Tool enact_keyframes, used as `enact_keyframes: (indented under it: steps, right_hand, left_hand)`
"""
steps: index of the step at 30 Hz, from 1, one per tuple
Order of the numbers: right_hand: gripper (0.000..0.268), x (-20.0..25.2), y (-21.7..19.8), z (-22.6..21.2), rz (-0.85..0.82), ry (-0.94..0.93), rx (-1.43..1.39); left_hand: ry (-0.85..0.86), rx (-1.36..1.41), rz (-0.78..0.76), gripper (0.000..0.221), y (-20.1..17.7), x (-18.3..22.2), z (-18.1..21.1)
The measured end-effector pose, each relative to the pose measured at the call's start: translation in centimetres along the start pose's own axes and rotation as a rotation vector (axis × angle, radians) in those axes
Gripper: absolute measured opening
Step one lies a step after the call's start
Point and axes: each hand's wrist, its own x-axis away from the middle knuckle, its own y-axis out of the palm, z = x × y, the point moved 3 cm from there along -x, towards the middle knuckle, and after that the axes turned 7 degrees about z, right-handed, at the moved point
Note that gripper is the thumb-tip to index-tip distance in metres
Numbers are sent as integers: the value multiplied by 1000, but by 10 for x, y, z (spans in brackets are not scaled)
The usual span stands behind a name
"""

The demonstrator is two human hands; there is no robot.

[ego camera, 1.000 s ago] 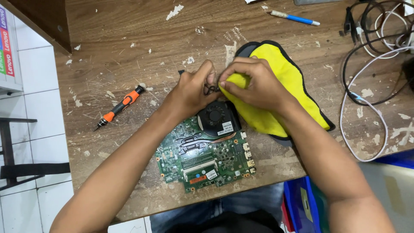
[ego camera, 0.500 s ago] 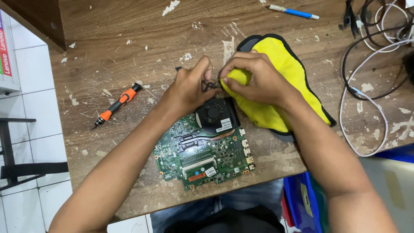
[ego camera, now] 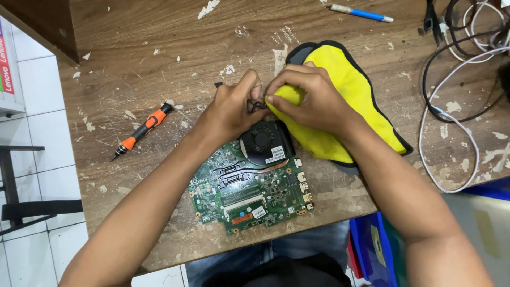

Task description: Repairing a motherboard by cleaning the fan area with a cloth and reconnecting the fan cable.

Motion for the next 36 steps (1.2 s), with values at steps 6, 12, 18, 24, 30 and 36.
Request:
enact_keyframes:
  steps: [6, 12, 18, 24, 30, 36]
  right_hand:
    - [14, 3, 2, 8, -16, -27, 131]
    - [13, 2, 4, -14, 54, -307, 583]
    - [12, -1, 2, -37, 20, -444, 907]
    - [13, 3, 5, -29, 9, -450, 897]
    - [16, 8, 9, -26, -2, -420, 944]
    - [20, 12, 5, -30, -2, -344, 882]
  left_hand:
    - [14, -10, 5, 42, -2, 1, 1]
    - [-32, -16, -49, 44, 2, -2, -1]
    - [-122, -32, -77, 40, -2, -6, 6]
    - [-50, -57, -60, 37, 0, -6, 9]
    - [-25, -142, -50, 26, 3, -5, 5]
    - [73, -163, 29, 18, 4, -4, 3]
